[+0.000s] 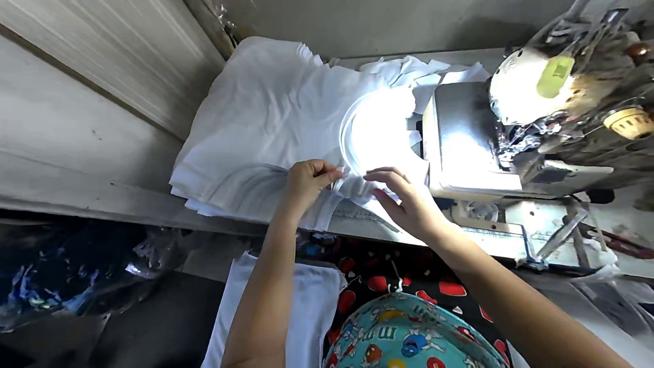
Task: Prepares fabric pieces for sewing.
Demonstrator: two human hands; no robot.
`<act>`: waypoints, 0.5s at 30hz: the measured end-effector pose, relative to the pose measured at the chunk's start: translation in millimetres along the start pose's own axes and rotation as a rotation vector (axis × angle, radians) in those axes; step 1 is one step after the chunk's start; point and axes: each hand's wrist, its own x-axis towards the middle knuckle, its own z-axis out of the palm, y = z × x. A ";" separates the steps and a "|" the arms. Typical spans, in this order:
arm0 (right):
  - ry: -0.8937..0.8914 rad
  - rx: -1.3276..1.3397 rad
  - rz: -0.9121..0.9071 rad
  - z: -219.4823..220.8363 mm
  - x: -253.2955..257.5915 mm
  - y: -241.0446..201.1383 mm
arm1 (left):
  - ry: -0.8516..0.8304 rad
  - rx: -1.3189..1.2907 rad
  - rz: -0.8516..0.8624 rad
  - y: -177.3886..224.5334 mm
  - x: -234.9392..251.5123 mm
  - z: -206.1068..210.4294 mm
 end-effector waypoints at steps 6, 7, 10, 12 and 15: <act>-0.166 -0.297 -0.179 26.5 19.1 12.4 | -0.114 0.257 0.070 7.0 23.4 -37.0; -0.169 -0.292 -0.187 29.6 19.0 16.8 | -0.033 0.318 0.083 5.9 34.0 -54.0; -0.147 -0.257 -0.185 36.6 16.4 24.7 | 0.298 0.455 0.067 1.6 70.0 -111.8; -0.155 -0.230 -0.160 36.1 19.1 22.0 | 0.363 0.497 0.073 2.6 91.3 -130.2; -0.099 -0.198 -0.186 35.1 30.2 21.9 | 0.173 0.486 0.236 4.8 116.8 -101.1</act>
